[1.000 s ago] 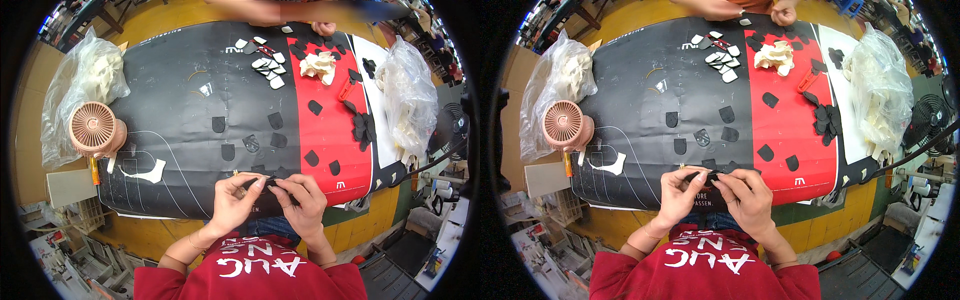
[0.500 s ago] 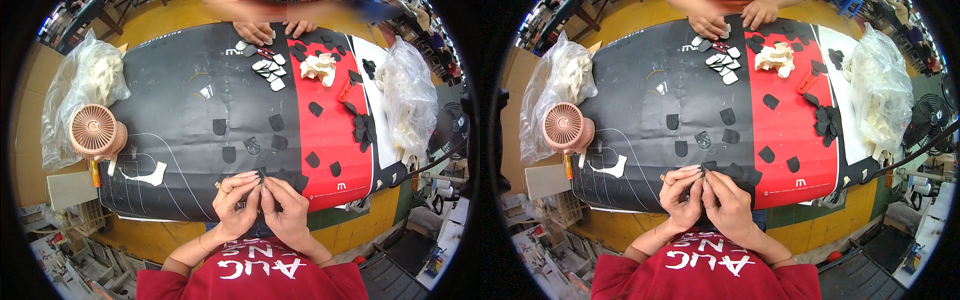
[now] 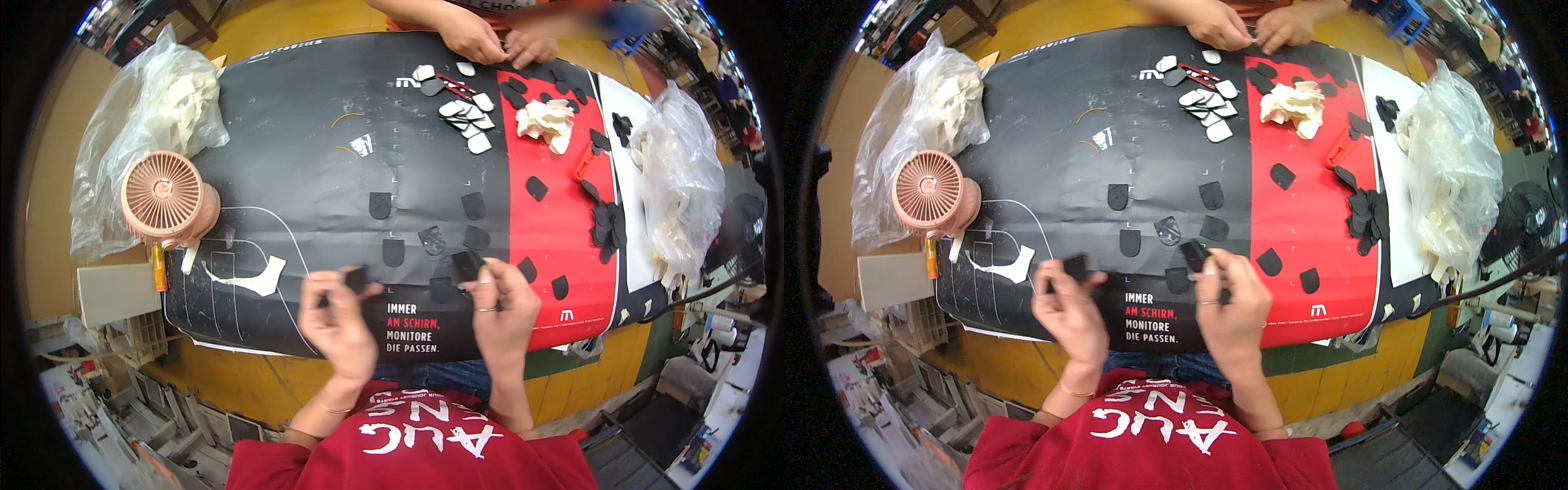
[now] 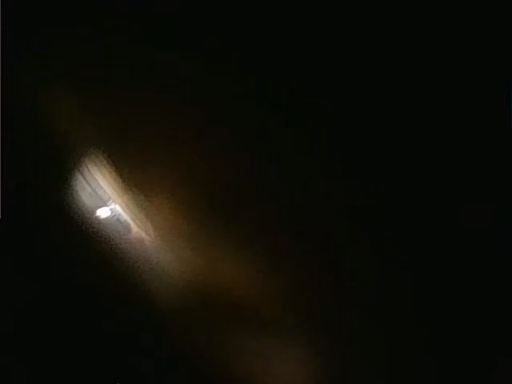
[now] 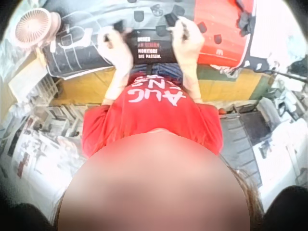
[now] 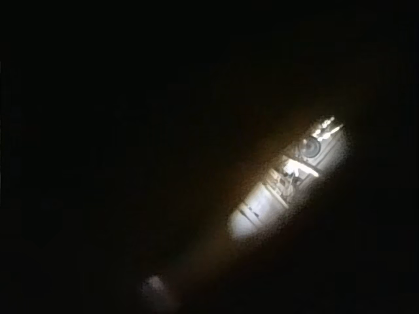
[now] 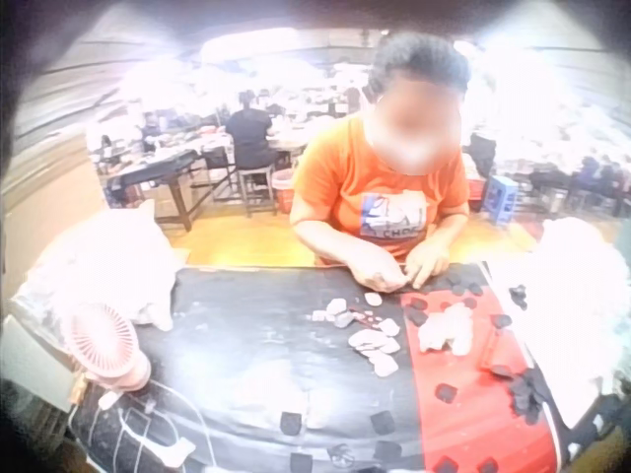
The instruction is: The person picks small black and white foam pieces from a table and places them onto a large black and red surface, arranging them in rows. The person handles the pieces one at a time, occasionally adjusting their positions.
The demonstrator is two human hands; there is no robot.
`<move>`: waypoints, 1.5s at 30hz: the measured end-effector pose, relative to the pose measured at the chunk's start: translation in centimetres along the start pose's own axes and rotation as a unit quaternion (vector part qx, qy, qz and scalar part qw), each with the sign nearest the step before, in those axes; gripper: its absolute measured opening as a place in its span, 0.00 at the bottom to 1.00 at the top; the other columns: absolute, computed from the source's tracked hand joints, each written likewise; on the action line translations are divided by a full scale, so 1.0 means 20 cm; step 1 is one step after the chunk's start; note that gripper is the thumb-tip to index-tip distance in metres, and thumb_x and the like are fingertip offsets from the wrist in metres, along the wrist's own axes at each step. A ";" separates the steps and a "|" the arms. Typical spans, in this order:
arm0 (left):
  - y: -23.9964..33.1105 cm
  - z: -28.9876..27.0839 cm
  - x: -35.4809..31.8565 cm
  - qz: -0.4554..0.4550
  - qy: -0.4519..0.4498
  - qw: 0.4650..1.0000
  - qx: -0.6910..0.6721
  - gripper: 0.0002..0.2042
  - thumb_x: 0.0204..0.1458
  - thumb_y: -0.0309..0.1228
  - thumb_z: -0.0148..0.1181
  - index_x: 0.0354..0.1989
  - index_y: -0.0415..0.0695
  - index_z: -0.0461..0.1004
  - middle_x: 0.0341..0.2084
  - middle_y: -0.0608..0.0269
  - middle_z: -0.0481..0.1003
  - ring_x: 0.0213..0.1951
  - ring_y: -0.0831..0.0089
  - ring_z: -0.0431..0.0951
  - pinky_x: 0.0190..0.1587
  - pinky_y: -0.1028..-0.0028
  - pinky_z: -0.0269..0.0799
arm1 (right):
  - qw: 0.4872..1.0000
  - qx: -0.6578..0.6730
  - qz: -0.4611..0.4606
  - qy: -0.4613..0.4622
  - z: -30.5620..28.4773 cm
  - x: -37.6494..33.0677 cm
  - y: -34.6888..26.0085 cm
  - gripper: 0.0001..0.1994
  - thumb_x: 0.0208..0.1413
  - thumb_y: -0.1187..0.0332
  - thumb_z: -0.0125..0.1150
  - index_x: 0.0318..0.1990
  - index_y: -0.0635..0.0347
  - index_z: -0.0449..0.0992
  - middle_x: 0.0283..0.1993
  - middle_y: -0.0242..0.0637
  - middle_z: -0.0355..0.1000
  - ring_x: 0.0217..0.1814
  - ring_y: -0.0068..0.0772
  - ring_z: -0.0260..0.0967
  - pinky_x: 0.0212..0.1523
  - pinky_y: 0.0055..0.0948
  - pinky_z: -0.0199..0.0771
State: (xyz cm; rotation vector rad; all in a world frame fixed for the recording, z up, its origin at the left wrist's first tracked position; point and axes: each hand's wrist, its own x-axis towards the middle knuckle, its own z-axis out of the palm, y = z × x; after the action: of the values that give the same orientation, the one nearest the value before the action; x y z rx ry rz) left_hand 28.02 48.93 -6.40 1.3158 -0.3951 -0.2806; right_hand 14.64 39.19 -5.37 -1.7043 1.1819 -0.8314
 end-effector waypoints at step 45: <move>-0.02 -0.32 0.26 0.049 -0.141 0.881 0.449 0.15 0.51 0.30 0.70 0.46 0.39 0.78 0.40 0.52 0.72 0.19 0.68 0.69 0.27 0.67 0.69 | 0.920 -0.193 -0.224 -0.258 0.17 0.09 -0.13 0.16 0.52 0.65 0.70 0.47 0.61 0.79 0.39 0.40 0.72 0.41 0.44 0.73 0.40 0.40 0.73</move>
State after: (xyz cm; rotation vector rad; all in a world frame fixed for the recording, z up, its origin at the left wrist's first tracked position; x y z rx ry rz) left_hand 35.43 52.27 -7.34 2.1658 -0.9063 -0.2037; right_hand 19.11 38.93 -4.19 -2.3869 0.6190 -0.3607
